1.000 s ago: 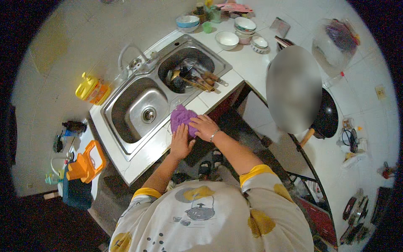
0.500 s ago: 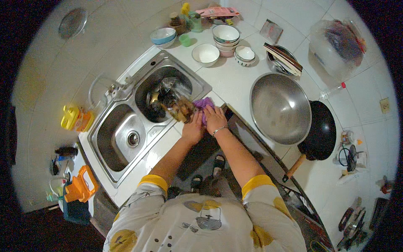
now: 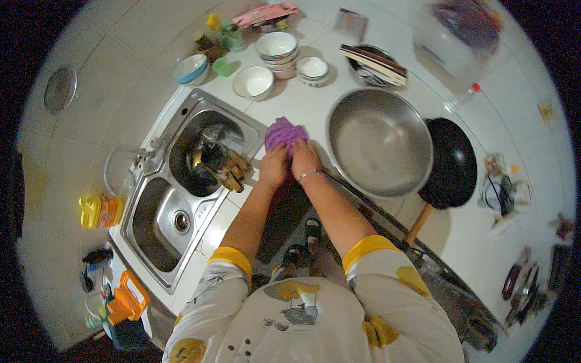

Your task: The person washes a blue plastic container with an orange insert in a kitchen sink using a steel wool scrubber and running water. After rinsing, the person places the container on a drying rack and wipes the sink area with a purple cloth.

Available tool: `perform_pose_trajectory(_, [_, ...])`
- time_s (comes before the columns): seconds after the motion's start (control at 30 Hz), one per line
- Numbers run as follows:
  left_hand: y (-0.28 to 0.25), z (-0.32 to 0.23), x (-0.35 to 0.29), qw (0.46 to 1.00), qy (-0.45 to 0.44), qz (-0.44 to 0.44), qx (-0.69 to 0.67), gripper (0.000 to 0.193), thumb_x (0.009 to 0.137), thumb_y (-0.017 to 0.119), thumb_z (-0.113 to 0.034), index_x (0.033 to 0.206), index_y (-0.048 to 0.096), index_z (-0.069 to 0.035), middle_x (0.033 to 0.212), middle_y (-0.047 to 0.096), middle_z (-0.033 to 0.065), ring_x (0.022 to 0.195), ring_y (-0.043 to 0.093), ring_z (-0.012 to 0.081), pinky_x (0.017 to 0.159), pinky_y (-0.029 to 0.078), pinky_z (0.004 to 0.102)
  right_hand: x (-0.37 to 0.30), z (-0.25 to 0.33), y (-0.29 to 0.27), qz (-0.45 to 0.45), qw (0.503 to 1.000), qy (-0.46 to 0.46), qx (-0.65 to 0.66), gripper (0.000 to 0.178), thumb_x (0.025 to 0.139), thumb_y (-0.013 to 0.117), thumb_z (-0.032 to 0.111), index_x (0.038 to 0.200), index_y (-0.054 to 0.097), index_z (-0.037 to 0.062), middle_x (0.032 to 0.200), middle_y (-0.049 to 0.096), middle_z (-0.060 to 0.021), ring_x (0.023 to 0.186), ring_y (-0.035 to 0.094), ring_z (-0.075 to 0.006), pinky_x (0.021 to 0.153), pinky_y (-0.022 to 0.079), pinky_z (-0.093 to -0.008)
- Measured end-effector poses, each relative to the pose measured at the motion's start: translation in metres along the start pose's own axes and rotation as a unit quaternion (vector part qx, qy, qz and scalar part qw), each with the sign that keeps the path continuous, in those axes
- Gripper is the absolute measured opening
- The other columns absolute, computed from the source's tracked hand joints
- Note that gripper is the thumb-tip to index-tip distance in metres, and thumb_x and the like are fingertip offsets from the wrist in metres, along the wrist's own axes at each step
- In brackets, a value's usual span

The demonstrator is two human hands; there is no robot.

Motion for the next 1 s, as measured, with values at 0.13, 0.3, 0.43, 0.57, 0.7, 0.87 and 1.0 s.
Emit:
perform_pose_trajectory(0.13, [-0.007,0.005,-0.056,0.991,0.042,-0.040,-0.120,0.038,0.068,0.052,0.004,0.102,0.065,-0.006,0.109,0.061,0.0169,0.098,0.056,0.0359,0.089,0.043,0.0396,-0.068,0.016,-0.030,0.004,0.998,-0.033,0.053,0.026,0.076,0.064,0.028,0.085,0.064,0.0034,0.091,0.064,-0.0168,0.086,0.059,-0.0364,0.078,0.046,-0.0451])
perform_pose_trajectory(0.3, [-0.006,-0.037,-0.136,0.848,-0.109,0.229,-0.466,0.019,0.087,0.053,-0.005,0.106,0.058,-0.004,0.096,0.060,0.0025,0.088,0.056,0.0120,0.080,0.045,0.0270,-0.176,-0.033,-0.009,0.018,0.923,0.144,0.356,0.051,0.078,0.062,0.053,0.081,0.061,0.0025,0.082,0.064,-0.0154,0.079,0.062,-0.0306,0.072,0.047,-0.0400])
perform_pose_trajectory(0.43, [0.001,-0.077,-0.150,0.738,-0.176,0.205,-0.618,0.026,0.095,0.045,-0.023,0.111,0.057,-0.007,0.103,0.061,0.0029,0.093,0.058,0.0142,0.082,0.046,0.0292,-0.253,-0.051,-0.014,0.025,0.724,0.278,0.631,0.046,0.082,0.062,0.046,0.105,0.058,0.0062,0.086,0.062,-0.0082,0.083,0.062,-0.0242,0.077,0.049,-0.0382])
perform_pose_trajectory(0.57, [0.010,-0.148,-0.144,0.625,-0.283,0.207,-0.698,0.033,0.096,0.042,-0.031,0.114,0.057,-0.009,0.110,0.061,0.0036,0.099,0.058,0.0181,0.086,0.045,0.0340,-0.282,-0.100,-0.036,-0.021,0.744,0.271,0.610,0.033,0.087,0.058,0.015,0.118,0.052,0.0051,0.086,0.062,-0.0078,0.072,0.062,-0.0161,0.063,0.051,-0.0280])
perform_pose_trajectory(0.7, [0.064,-0.190,-0.129,0.589,-0.247,0.249,-0.728,0.035,0.094,0.044,-0.029,0.121,0.053,-0.009,0.113,0.060,0.0055,0.104,0.056,0.0195,0.090,0.044,0.0375,-0.284,-0.161,-0.080,-0.220,0.749,0.288,0.555,0.033,0.088,0.052,0.007,0.121,0.052,0.0025,0.088,0.063,-0.0074,0.070,0.062,-0.0160,0.063,0.050,-0.0249])
perform_pose_trajectory(0.87, [0.132,-0.215,-0.080,0.715,-0.121,0.193,-0.661,0.035,0.094,0.047,-0.018,0.127,0.047,-0.007,0.115,0.058,0.0063,0.101,0.057,0.0201,0.090,0.044,0.0343,-0.277,-0.169,-0.062,-0.135,0.918,0.160,0.338,0.068,0.085,0.054,0.011,0.141,0.019,-0.0018,0.143,0.027,-0.0244,0.132,0.031,-0.0323,0.108,0.026,-0.0350])
perform_pose_trajectory(1.0, [0.146,-0.221,-0.071,0.803,-0.111,0.134,-0.569,0.034,0.090,0.052,-0.006,0.124,0.050,-0.006,0.109,0.059,0.0040,0.094,0.056,0.0157,0.085,0.045,0.0302,-0.303,-0.163,-0.053,-0.108,0.939,0.191,0.264,0.077,0.079,0.059,0.008,0.141,0.014,-0.0016,0.145,0.014,-0.0286,0.130,0.028,-0.0437,0.107,0.028,-0.0420])
Point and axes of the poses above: each hand's wrist, its own x-axis towards the middle knuckle, its own y-axis out of the palm, z = x × y, the point moved 6 cm from there along x, towards the middle knuckle
